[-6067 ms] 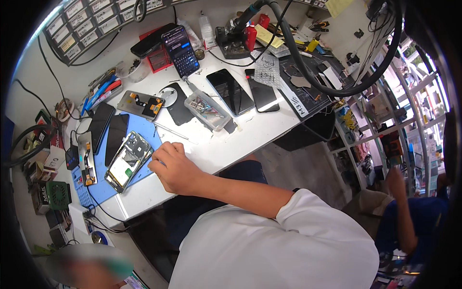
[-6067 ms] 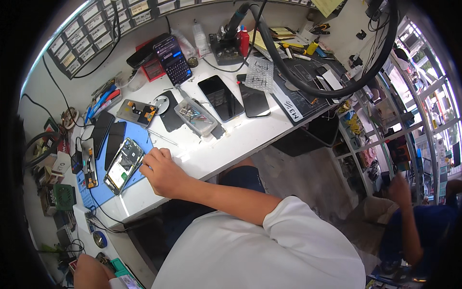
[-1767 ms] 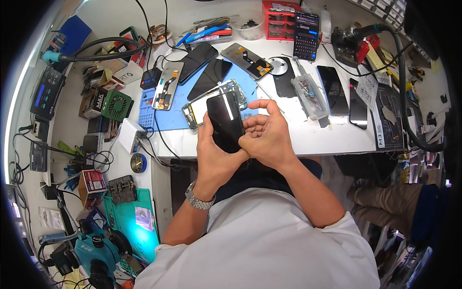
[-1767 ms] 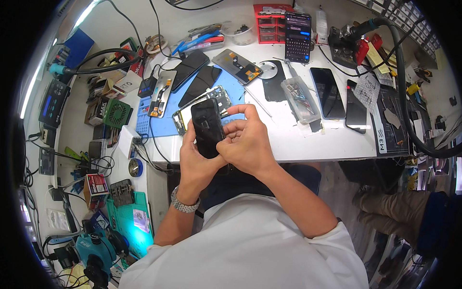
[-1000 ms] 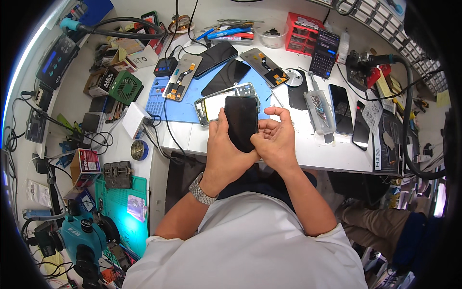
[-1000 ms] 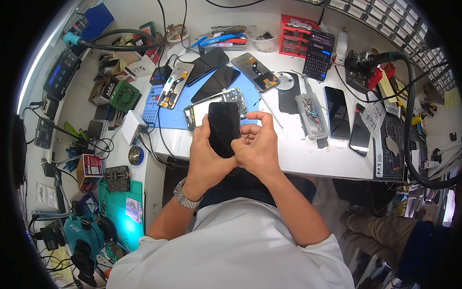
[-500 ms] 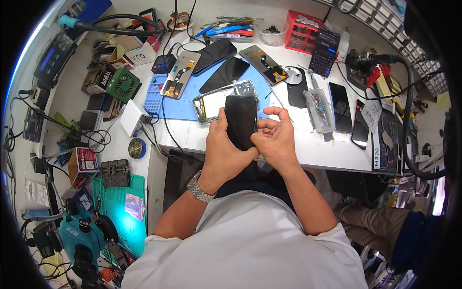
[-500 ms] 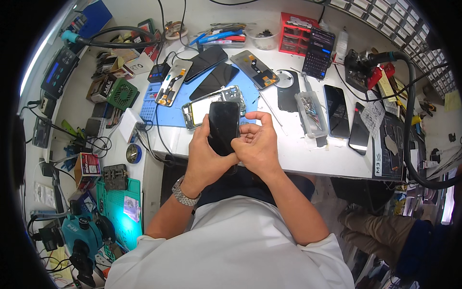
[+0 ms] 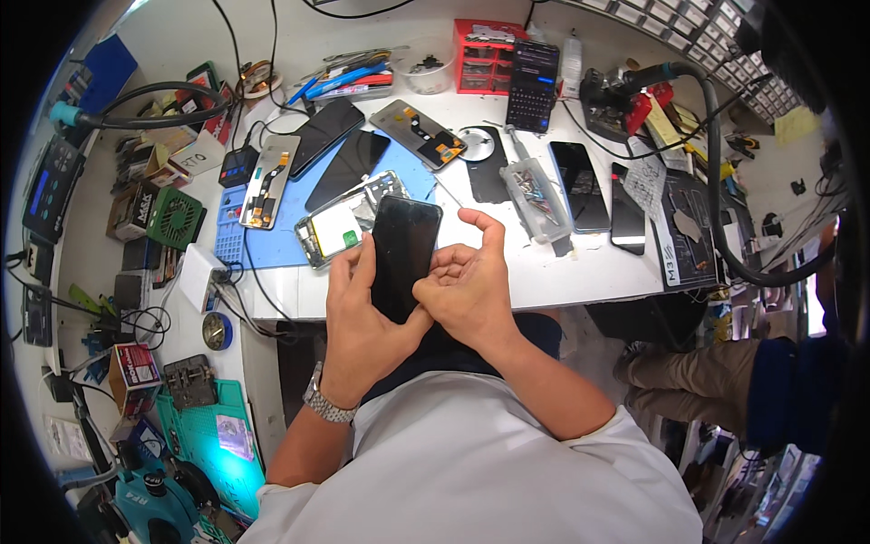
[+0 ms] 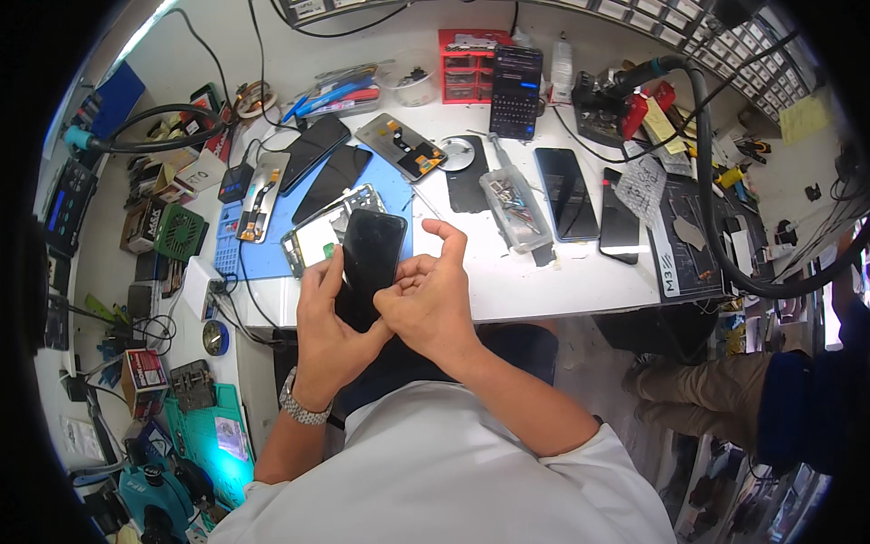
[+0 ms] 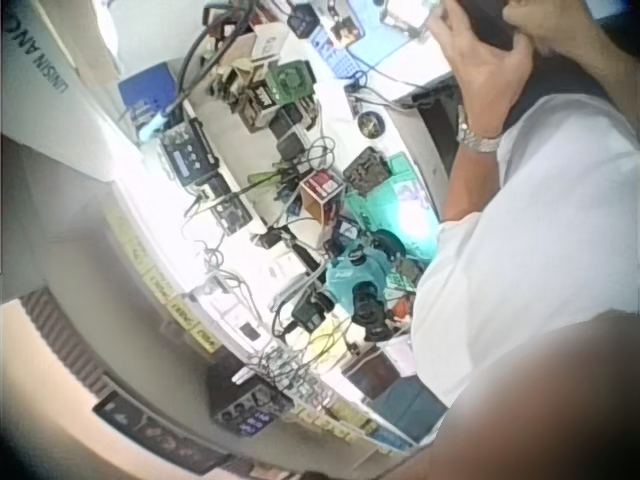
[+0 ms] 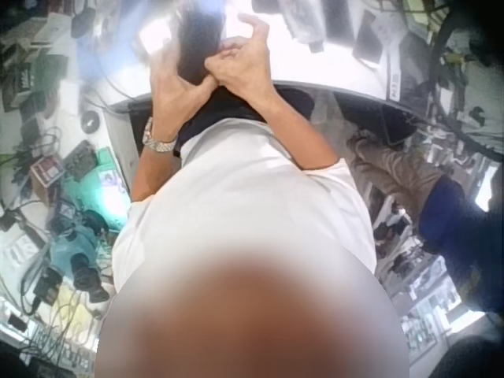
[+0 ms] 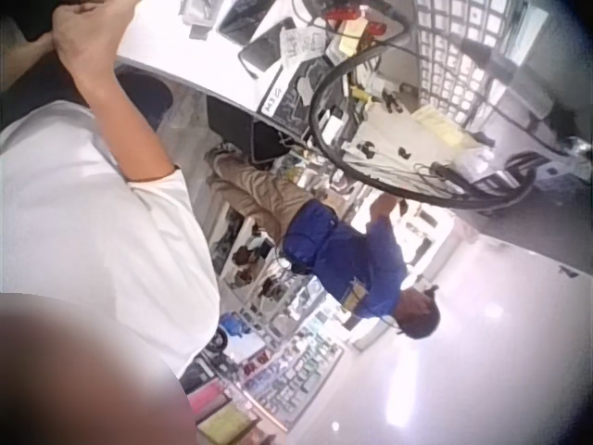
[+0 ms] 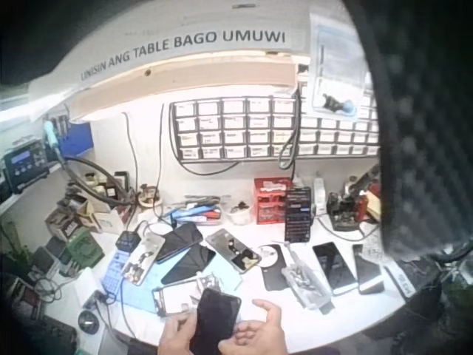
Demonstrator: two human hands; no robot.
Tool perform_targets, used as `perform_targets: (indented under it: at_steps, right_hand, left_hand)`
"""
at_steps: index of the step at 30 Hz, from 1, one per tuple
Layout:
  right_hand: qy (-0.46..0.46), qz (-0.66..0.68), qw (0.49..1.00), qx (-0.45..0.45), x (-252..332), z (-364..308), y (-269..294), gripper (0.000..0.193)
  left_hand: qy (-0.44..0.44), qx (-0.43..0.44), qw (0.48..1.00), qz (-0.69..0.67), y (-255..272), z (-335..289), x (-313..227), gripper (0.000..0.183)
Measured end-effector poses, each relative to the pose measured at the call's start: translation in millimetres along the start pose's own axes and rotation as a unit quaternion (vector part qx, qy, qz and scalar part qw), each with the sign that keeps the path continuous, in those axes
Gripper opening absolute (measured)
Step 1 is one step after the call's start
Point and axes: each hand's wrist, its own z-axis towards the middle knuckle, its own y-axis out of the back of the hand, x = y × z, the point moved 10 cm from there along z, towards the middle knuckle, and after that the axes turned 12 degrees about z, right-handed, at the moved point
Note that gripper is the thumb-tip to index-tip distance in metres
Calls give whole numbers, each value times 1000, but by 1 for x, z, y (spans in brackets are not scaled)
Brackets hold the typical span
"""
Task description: The person selects a smartphone from a shelf, then disassembles it by removing the back cover and internal components. They use a screwdriver to remove screws and handle the battery and motherboard. The person also uses a second phone to type a message while holding the disassembled device.
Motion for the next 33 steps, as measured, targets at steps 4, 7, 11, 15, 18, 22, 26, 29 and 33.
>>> perform_targets:
  at_steps: [4,7,11,15,18,22,26,29,33]
  right_hand:
    - [-42,47,997,-37,4,-26,22,108]
    - [-13,109,993,-43,-2,-48,41,104]
    - [-46,124,989,-62,-7,-66,62,70]
    - [-63,194,974,-104,-20,-73,83,60]
    - [-47,229,963,-133,-7,-79,79,62]
    - [-80,272,950,-127,-7,-82,72,64]
    - [-96,273,950,-117,-13,-80,65,61]
    - [-113,241,959,-102,-18,-76,65,61]
    - [-146,122,981,-46,-7,-77,59,63]
  left_hand:
    - [-95,36,995,-15,-5,-2,-20,89]
    - [-114,90,988,-59,-15,1,-30,70]
    - [-198,176,962,-62,-34,0,-44,53]
    - [-223,235,943,-70,-43,0,-52,44]
    - [-289,157,944,-15,-36,-2,-68,41]
    - [-304,52,951,16,-27,-9,-68,40]
    - [-306,-15,952,9,-21,-14,-61,35]
    - [-316,-37,948,12,-20,-15,-55,31]
    - [-305,-55,951,10,-18,-12,-55,32]
